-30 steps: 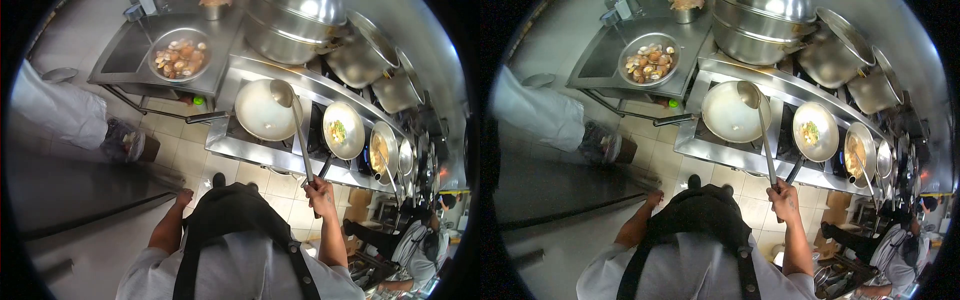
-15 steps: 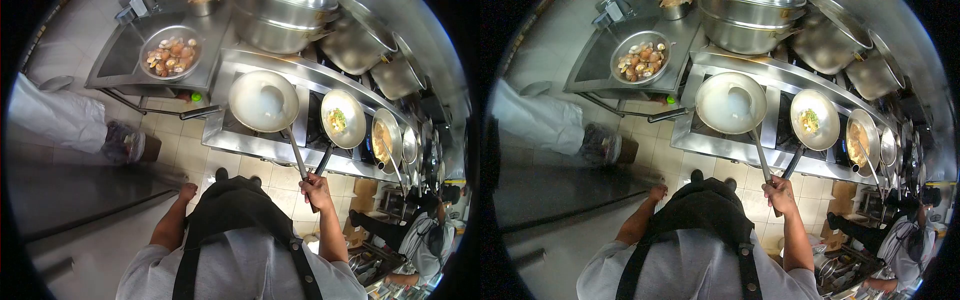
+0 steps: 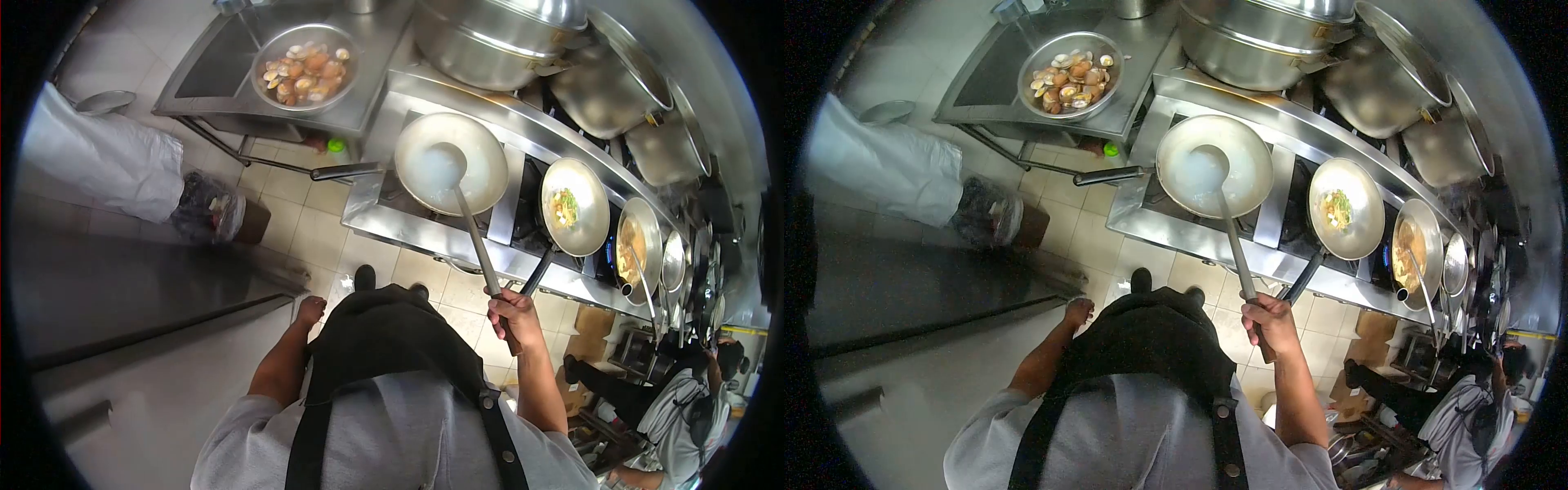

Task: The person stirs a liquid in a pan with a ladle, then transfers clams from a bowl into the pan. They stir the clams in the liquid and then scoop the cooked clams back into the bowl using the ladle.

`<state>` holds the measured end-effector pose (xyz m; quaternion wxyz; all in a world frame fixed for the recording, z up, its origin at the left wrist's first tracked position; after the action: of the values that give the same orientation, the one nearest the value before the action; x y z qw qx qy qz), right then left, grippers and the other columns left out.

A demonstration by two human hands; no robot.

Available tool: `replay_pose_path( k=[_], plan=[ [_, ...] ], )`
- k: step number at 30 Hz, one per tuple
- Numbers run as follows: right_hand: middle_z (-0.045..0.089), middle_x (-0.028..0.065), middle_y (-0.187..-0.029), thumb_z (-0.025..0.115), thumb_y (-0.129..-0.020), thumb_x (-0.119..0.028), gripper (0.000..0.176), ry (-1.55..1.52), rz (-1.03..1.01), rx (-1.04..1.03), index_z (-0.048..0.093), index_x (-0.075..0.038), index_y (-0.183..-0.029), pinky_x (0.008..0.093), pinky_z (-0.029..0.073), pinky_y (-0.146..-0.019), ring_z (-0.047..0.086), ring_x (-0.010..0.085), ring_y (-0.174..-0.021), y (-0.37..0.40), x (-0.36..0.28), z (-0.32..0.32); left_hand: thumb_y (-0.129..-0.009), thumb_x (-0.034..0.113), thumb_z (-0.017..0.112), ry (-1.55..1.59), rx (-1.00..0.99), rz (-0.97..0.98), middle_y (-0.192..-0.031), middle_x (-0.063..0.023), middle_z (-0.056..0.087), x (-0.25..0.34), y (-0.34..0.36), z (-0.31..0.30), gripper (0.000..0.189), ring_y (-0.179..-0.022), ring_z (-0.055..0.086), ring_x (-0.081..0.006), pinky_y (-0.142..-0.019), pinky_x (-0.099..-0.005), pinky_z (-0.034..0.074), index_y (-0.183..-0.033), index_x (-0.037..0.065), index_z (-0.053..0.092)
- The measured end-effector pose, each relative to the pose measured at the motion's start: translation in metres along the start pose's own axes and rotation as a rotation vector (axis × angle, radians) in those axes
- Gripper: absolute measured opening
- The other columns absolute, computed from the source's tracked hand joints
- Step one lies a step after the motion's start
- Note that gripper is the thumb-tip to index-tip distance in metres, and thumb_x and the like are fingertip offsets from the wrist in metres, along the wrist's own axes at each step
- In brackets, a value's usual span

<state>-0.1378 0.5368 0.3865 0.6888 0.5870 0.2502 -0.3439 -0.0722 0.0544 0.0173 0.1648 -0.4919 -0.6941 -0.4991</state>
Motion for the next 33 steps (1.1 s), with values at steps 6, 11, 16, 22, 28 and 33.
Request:
replay_pose_path(
  k=[6,11,16,22,28,33],
  plan=[
    [0.055,0.0056,-0.061,0.059,-0.087,-0.003,0.029,-0.093,0.039,-0.031,0.058,0.008,-0.113,0.0217,0.035,-0.035,0.044,0.0098,-0.038,-0.005,-0.003,0.010,-0.082,0.021,0.062,0.234,-0.007,-0.275,-0.066,-0.0103,0.063,0.027,0.010,-0.006,0.022,-0.055,0.061,-0.0175,-0.056,-0.0332,0.049,-0.077,0.000,0.065],
    [0.055,0.0060,-0.061,0.057,-0.086,-0.001,0.030,-0.234,0.064,-0.047,0.056,0.011,-0.114,0.0213,0.034,-0.034,0.043,0.0106,-0.037,0.006,-0.012,0.020,-0.087,0.018,0.058,0.236,-0.047,-0.272,-0.083,-0.0083,0.065,-0.001,0.003,-0.002,0.022,-0.068,0.062,-0.0185,-0.058,-0.0296,0.049,-0.098,0.001,0.063],
    [0.055,0.0068,-0.061,0.059,-0.086,-0.001,0.031,-0.196,0.040,-0.053,0.057,0.011,-0.114,0.0213,0.035,-0.034,0.044,0.0104,-0.038,0.013,-0.010,0.022,-0.081,0.019,0.063,0.334,0.060,-0.298,-0.068,-0.0104,0.064,0.007,0.010,-0.004,0.023,-0.057,0.061,-0.0169,-0.055,-0.0325,0.049,-0.088,-0.003,0.065],
    [0.058,0.0064,-0.063,0.061,-0.086,0.000,0.027,-0.042,0.019,0.003,0.060,0.008,-0.112,0.0216,0.037,-0.035,0.047,0.0092,-0.040,0.025,-0.006,0.027,-0.081,0.019,0.062,0.259,0.025,-0.313,-0.067,-0.0096,0.063,0.023,0.013,-0.009,0.024,-0.056,0.060,-0.0169,-0.056,-0.0323,0.049,-0.089,-0.004,0.064],
    [0.058,0.0059,-0.064,0.061,-0.086,-0.001,0.024,0.053,0.001,-0.021,0.061,0.006,-0.110,0.0215,0.038,-0.035,0.048,0.0086,-0.041,0.035,-0.003,0.032,-0.081,0.020,0.063,0.293,-0.004,-0.290,-0.069,-0.0086,0.063,0.012,0.001,-0.007,0.025,-0.056,0.060,-0.0162,-0.057,-0.0310,0.049,-0.091,-0.003,0.064],
    [0.057,0.0035,-0.063,0.061,-0.087,-0.002,0.013,0.115,0.012,-0.003,0.063,0.003,-0.098,0.0214,0.038,-0.036,0.047,0.0072,-0.041,0.040,-0.003,0.037,-0.081,0.018,0.062,0.300,0.002,-0.352,-0.070,-0.0077,0.064,0.020,-0.001,-0.008,0.023,-0.057,0.060,-0.0153,-0.057,-0.0297,0.050,-0.091,-0.003,0.065]
  ],
)
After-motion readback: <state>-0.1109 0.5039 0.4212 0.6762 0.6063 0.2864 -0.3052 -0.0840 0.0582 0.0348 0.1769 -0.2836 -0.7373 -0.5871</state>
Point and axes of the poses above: each hand's wrist, its own y-axis away from the middle knuckle, its own z-axis out of the palm, x = y × z, the point moved 2 cm from there along -y, towards the middle knuckle
